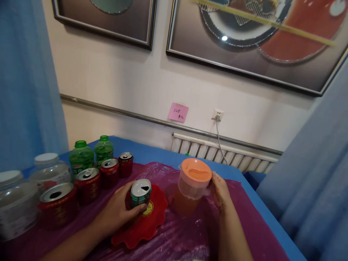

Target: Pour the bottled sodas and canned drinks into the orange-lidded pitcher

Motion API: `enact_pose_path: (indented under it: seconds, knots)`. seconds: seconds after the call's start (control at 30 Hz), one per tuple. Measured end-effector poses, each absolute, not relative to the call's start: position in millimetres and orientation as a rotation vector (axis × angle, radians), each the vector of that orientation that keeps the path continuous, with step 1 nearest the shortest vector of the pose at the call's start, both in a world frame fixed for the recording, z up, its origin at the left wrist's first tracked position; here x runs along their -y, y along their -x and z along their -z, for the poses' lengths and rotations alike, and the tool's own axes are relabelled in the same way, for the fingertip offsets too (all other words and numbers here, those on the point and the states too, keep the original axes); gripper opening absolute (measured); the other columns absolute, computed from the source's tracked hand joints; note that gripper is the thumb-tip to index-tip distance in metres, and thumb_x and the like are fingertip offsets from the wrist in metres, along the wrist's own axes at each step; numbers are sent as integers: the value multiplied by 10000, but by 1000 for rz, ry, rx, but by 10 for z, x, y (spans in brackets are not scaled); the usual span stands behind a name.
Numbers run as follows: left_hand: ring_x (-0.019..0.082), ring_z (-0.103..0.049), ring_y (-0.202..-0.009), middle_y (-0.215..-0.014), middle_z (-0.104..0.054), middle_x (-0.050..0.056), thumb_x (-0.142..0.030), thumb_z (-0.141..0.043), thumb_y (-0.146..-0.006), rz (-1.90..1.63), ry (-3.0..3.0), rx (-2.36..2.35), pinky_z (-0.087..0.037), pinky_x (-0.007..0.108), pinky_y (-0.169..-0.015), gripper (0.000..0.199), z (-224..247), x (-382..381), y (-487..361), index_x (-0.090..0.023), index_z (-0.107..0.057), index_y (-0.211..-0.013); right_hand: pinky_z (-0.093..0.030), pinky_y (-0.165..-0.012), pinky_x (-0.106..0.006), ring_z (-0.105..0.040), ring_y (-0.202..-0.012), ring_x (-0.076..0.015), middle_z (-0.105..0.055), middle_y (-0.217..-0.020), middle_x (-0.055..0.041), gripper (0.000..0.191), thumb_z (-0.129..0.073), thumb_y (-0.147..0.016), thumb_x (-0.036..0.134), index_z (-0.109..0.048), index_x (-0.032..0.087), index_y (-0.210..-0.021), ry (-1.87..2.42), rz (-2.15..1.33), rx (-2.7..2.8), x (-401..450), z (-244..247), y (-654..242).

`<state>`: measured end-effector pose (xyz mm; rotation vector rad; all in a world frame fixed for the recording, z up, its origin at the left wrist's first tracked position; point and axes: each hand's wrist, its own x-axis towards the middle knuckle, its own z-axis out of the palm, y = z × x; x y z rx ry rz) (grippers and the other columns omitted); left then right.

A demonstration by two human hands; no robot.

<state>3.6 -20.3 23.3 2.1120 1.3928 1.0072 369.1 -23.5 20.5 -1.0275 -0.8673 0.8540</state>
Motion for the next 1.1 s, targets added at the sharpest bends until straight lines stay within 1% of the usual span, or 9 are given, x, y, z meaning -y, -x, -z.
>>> enact_pose_path:
  seconds: [0.07, 0.17, 0.2, 0.33, 0.4, 0.57, 0.63, 0.97, 1.1]
  knots:
    - [338, -634, -1179, -1252, -710, 100, -424, -750, -708, -1000, -2119, -1386, -477, 467, -1029, 553, -235, 213, -46, -229, -621, -1209, -333, -457, -232, -429, -471, -113, -524, -552, 60, 570, -792, -617, 725, -592, 200, -714, 1014, -777, 795, 186, -178, -3628]
    - [340, -626, -1191, -1264, -703, 102, -414, -750, -705, -985, -2125, -1386, -474, 472, -1037, 578, -223, 221, -59, -223, -614, -1233, -240, -405, -209, -314, -405, -75, -378, -468, 112, 564, -777, -652, 704, -490, 219, -641, 1009, -673, 696, 156, -157, -3542]
    - [341, -619, -1200, -1275, -698, 104, -407, -751, -703, -981, -2128, -1387, -468, 475, -1046, 587, -216, 224, -62, -223, -610, -1243, -230, -398, -207, -302, -399, -70, -367, -463, 116, 562, -772, -661, 700, -481, 220, -637, 1014, -651, 675, 154, -157, -3518]
    - [341, -602, -1215, -1289, -686, 107, -382, -754, -702, -957, -2141, -1392, -448, 482, -1069, 614, -203, 254, -68, -226, -597, -1274, -281, -413, -220, -367, -431, -84, -472, -517, 86, 537, -795, -645, 683, -569, 199, -697, 1044, -614, 663, 170, -208, -3468]
    - [337, -601, -1210, -1286, -686, 101, -367, -754, -706, -939, -2159, -1379, -442, 481, -1069, 619, -216, 281, -75, -233, -590, -1288, -275, -419, -221, -355, -445, -85, -450, -513, 89, 534, -798, -653, 678, -564, 199, -680, 1079, -552, 698, 199, -267, -3472]
    - [336, -586, -1232, -1339, -668, 81, -337, -753, -715, -931, -2218, -1314, -415, 488, -1086, 656, -254, 321, -91, -249, -553, -1334, -250, -436, -225, -306, -480, -84, -349, -516, 83, 567, -734, -743, 689, -476, 210, -586, 1219, -254, 873, 362, -496, -3467]
    - [335, -594, -1219, -1317, -679, 77, -340, -764, -707, -926, -2232, -1317, -418, 483, -1082, 653, -247, 319, -90, -252, -560, -1321, -246, -447, -228, -301, -501, -86, -334, -536, 75, 569, -734, -757, 674, -468, 207, -571, 1247, -198, 905, 452, -599, -3423]
    - [344, -603, -1166, -1241, -699, 69, -352, -797, -667, -876, -2276, -1315, -417, 485, -1060, 654, -223, 332, -70, -250, -597, -1281, -268, -471, -240, -333, -528, -105, -365, -533, 52, 562, -732, -765, 667, -504, 199, -553, 1300, -167, 1027, 719, -835, -3177]
    - [322, -611, -1130, -1227, -700, 55, -326, -797, -669, -839, -2292, -1258, -387, 483, -1078, 633, -269, 367, -83, -248, -605, -1266, -252, -461, -245, -326, -518, -103, -363, -531, 48, 562, -714, -762, 677, -521, 197, -544, 1357, -127, 1067, 755, -878, -3112]
